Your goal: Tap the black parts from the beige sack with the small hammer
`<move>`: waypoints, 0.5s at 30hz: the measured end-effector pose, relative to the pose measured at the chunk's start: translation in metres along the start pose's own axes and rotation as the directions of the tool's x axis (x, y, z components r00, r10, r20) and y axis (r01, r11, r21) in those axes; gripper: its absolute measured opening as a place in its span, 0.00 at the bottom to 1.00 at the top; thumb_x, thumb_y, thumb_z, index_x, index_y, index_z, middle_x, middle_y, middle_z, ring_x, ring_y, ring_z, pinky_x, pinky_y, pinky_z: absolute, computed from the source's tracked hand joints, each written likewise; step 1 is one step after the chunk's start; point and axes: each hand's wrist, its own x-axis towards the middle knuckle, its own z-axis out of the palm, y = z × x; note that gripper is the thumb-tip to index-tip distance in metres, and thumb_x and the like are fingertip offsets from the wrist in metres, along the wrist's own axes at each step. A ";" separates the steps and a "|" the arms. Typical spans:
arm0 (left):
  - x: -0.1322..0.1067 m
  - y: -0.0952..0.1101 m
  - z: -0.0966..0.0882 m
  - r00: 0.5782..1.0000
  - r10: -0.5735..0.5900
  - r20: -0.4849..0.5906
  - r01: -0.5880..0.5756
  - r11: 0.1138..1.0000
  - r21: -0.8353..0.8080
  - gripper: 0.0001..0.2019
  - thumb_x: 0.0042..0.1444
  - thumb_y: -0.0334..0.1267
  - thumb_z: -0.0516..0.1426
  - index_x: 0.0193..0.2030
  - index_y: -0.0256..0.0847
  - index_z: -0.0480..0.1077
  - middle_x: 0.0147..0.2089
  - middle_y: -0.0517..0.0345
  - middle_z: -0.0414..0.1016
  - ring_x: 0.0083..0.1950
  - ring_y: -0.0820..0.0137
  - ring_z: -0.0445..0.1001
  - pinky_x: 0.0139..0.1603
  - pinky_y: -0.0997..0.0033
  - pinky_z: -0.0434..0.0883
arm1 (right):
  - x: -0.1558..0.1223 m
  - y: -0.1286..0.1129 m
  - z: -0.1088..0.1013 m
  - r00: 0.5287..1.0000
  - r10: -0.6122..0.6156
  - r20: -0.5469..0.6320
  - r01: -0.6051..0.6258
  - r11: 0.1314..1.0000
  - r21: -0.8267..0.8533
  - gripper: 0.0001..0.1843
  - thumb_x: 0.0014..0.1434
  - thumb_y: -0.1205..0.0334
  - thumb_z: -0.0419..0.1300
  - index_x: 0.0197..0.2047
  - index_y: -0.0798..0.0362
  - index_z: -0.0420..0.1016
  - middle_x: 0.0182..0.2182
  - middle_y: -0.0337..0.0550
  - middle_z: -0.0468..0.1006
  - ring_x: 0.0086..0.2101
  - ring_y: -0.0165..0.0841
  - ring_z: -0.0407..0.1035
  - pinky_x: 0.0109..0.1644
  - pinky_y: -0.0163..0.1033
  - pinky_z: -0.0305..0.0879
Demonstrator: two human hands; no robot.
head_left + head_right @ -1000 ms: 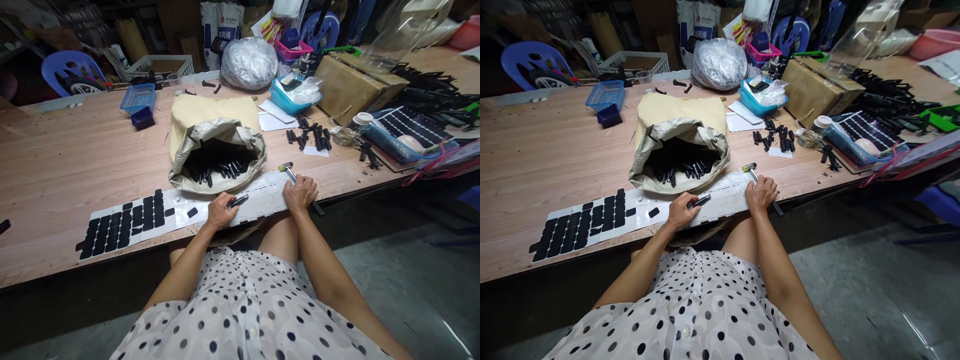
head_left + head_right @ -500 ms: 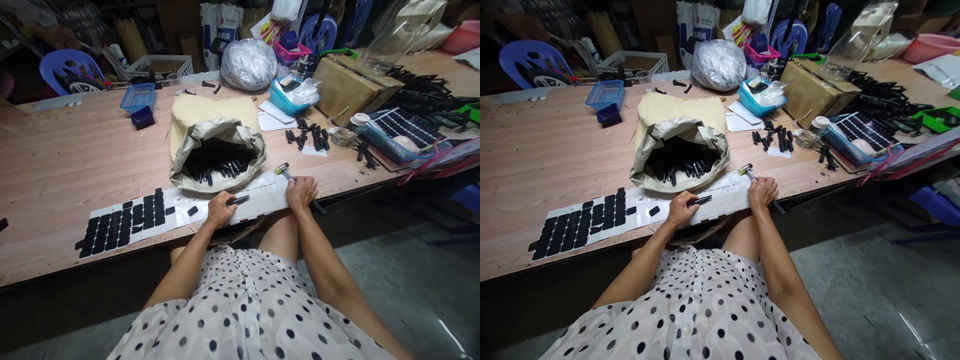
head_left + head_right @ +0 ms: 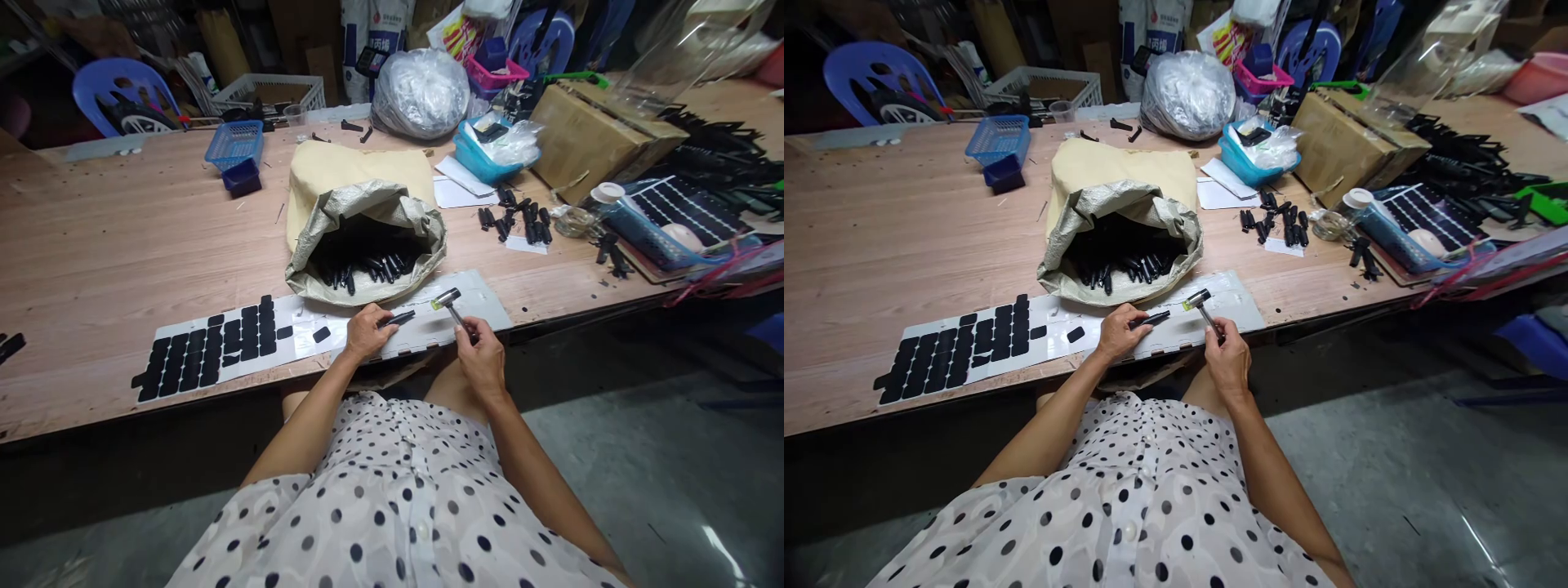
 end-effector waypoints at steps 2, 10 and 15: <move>0.001 0.001 0.000 1.000 -0.008 0.003 0.008 1.000 -0.001 0.10 0.52 0.36 0.64 0.42 0.45 0.81 0.41 0.58 0.79 0.38 0.68 0.76 0.42 0.70 0.73 | -0.005 -0.004 0.001 0.997 -0.069 0.015 0.069 0.998 0.013 0.20 0.61 0.55 0.53 0.51 0.52 0.78 0.44 0.51 0.83 0.43 0.41 0.75 0.48 0.44 0.70; 0.000 0.004 -0.003 1.000 0.010 0.009 -0.010 1.000 -0.020 0.09 0.49 0.33 0.64 0.39 0.45 0.79 0.40 0.62 0.78 0.32 0.72 0.72 0.39 0.71 0.71 | -0.014 -0.005 0.013 0.941 -0.328 0.077 0.312 0.935 0.170 0.17 0.61 0.58 0.53 0.48 0.50 0.80 0.43 0.49 0.83 0.44 0.41 0.75 0.48 0.44 0.73; 0.000 0.005 -0.003 1.000 0.004 0.007 -0.004 1.000 -0.025 0.10 0.48 0.32 0.64 0.39 0.45 0.78 0.41 0.62 0.77 0.34 0.71 0.73 0.41 0.71 0.71 | -0.022 -0.013 0.023 0.920 -0.385 0.077 0.373 0.918 0.137 0.17 0.62 0.61 0.52 0.48 0.50 0.79 0.40 0.48 0.82 0.43 0.40 0.76 0.49 0.44 0.73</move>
